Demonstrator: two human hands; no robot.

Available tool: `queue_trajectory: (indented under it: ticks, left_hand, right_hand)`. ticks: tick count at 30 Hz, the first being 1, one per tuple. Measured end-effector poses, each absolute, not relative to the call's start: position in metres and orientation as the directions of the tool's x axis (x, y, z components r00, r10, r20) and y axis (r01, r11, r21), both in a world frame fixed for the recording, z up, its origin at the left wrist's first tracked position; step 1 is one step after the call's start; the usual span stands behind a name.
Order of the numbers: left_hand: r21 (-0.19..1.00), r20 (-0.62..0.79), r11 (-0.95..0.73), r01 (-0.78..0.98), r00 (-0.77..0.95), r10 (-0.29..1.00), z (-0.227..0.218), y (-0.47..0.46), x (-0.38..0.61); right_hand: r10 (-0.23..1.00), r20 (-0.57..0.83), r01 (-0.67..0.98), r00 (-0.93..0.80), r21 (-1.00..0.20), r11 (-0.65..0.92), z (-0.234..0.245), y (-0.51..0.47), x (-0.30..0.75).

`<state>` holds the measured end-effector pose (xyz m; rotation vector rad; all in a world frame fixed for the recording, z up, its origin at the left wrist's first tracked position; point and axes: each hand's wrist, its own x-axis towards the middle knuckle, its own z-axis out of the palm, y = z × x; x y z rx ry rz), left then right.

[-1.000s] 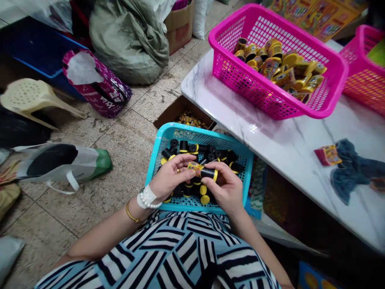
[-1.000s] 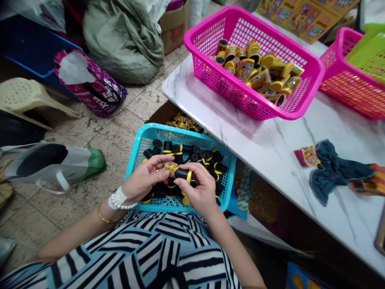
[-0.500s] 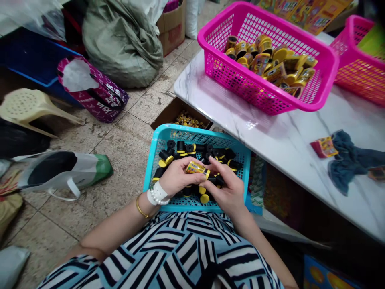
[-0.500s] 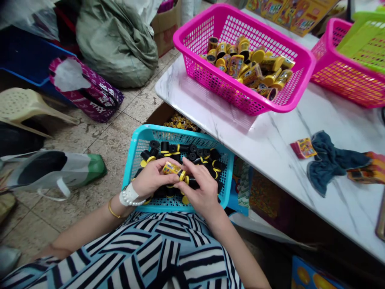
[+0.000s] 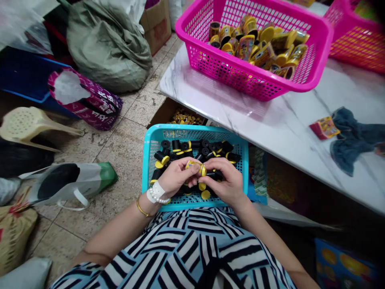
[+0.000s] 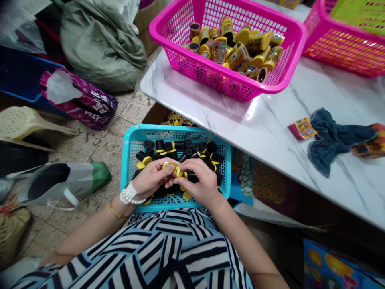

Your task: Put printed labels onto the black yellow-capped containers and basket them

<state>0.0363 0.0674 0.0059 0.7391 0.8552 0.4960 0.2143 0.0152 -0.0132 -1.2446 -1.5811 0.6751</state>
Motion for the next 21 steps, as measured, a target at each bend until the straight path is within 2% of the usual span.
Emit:
queue_trajectory:
  ticks: [4, 8, 14, 17, 21]
  left_hand:
    - [0.692, -0.553, 0.715, -0.099, 0.564, 0.613, 0.005, 0.070, 0.034]
    - [0.717, -0.551, 0.692, -0.085, 0.541, 0.636, 0.003, 0.066, 0.032]
    - [0.875, -0.426, 0.483, 0.019, 0.501, 0.753, 0.004, 0.059, 0.037]
    - [0.927, -0.348, 0.369, 0.062, 0.505, 0.790, 0.006, 0.059, 0.039]
    - [0.982, -0.187, 0.147, 0.117, 0.554, 0.811, 0.010, 0.058, 0.039]
  right_hand:
    - [0.950, 0.313, 0.411, 0.012, -0.867, 0.281, -0.016, 0.013, 0.219]
    - [0.960, 0.281, 0.394, 0.019, -0.884, 0.251, -0.017, 0.009, 0.219]
    - [0.961, 0.208, 0.290, 0.183, -0.945, 0.149, -0.012, 0.002, 0.211]
    - [0.963, 0.060, 0.137, 0.264, -0.990, 0.024, -0.012, -0.001, 0.208]
    - [0.964, -0.101, -0.071, 0.245, -0.994, -0.086, -0.014, -0.004, 0.206]
